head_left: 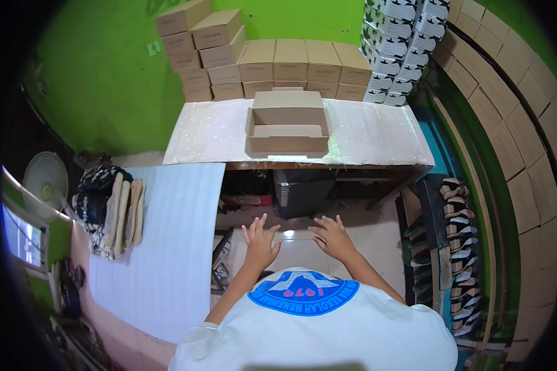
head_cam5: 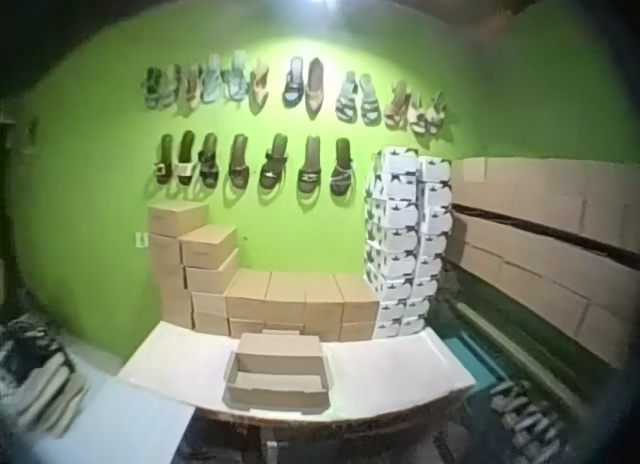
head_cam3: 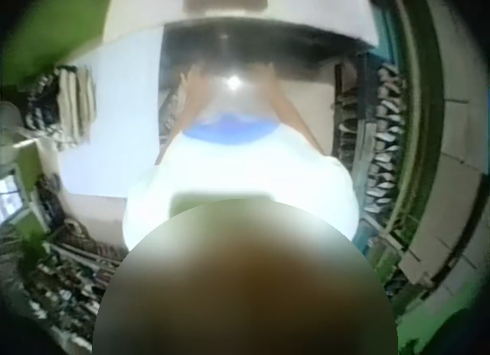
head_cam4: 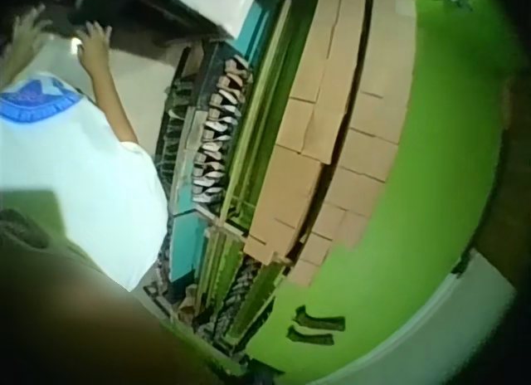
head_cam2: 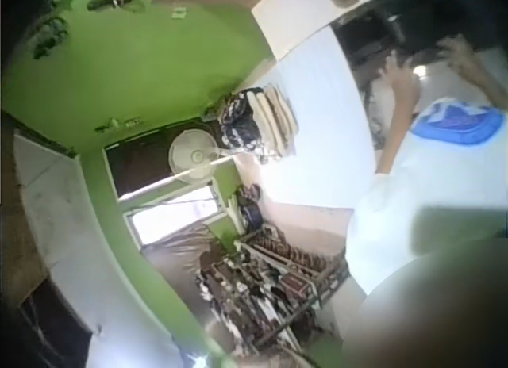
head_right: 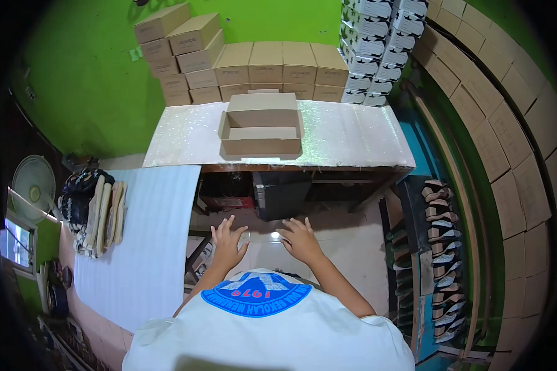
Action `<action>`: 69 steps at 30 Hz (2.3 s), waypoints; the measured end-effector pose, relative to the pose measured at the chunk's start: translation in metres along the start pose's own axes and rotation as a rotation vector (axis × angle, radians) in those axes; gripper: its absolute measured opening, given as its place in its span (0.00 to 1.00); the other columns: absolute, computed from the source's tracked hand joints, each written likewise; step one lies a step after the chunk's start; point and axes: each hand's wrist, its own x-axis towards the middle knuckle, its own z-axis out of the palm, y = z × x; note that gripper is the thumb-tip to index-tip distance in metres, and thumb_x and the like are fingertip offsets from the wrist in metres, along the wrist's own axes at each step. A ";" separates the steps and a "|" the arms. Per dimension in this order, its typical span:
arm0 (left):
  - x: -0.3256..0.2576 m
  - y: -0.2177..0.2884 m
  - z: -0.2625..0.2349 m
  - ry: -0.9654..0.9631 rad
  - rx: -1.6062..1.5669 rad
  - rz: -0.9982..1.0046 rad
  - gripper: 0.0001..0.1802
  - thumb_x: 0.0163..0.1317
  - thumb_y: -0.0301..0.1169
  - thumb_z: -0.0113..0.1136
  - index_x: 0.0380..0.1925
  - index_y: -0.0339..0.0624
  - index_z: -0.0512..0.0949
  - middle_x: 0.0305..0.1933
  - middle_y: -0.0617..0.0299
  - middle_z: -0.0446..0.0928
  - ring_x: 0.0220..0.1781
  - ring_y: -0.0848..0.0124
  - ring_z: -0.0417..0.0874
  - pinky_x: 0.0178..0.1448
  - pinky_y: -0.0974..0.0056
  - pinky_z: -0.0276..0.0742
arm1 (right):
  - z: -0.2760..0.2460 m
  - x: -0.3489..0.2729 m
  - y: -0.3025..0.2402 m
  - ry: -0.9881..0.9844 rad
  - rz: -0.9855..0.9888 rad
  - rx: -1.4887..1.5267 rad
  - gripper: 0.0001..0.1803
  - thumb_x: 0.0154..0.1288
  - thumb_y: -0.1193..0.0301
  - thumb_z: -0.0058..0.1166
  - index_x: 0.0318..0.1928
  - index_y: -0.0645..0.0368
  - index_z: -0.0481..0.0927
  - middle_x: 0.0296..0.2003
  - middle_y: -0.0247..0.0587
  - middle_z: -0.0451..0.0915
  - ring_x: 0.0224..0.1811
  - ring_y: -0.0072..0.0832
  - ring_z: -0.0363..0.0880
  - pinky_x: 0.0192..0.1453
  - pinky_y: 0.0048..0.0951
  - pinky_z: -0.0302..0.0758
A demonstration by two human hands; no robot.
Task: Packaging sandals into boxes and stacking the finished boxes on a shelf.
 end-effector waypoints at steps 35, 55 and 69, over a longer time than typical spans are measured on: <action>-0.288 -0.069 -0.105 -0.357 0.004 -0.234 0.26 0.49 0.43 0.61 0.51 0.55 0.73 0.67 0.50 0.52 0.69 0.51 0.50 0.66 0.35 0.37 | 0.098 -0.151 -0.259 -0.244 0.066 0.013 0.27 0.55 0.59 0.55 0.57 0.46 0.69 0.62 0.48 0.58 0.63 0.44 0.57 0.64 0.57 0.51; -0.345 -0.347 -0.287 -0.279 0.045 -0.197 0.23 0.50 0.40 0.61 0.49 0.56 0.73 0.65 0.51 0.55 0.68 0.52 0.51 0.66 0.36 0.37 | 0.204 -0.013 -0.507 0.064 0.090 0.150 0.20 0.56 0.64 0.55 0.50 0.50 0.74 0.57 0.47 0.66 0.61 0.44 0.61 0.63 0.56 0.53; -0.281 -0.630 -0.397 -0.189 0.340 -0.675 0.52 0.39 0.45 0.69 0.65 0.52 0.51 0.69 0.53 0.46 0.69 0.51 0.49 0.68 0.40 0.41 | 0.301 0.169 -0.605 -0.097 0.066 0.218 0.33 0.53 0.58 0.56 0.57 0.63 0.65 0.51 0.51 0.71 0.53 0.43 0.69 0.58 0.43 0.64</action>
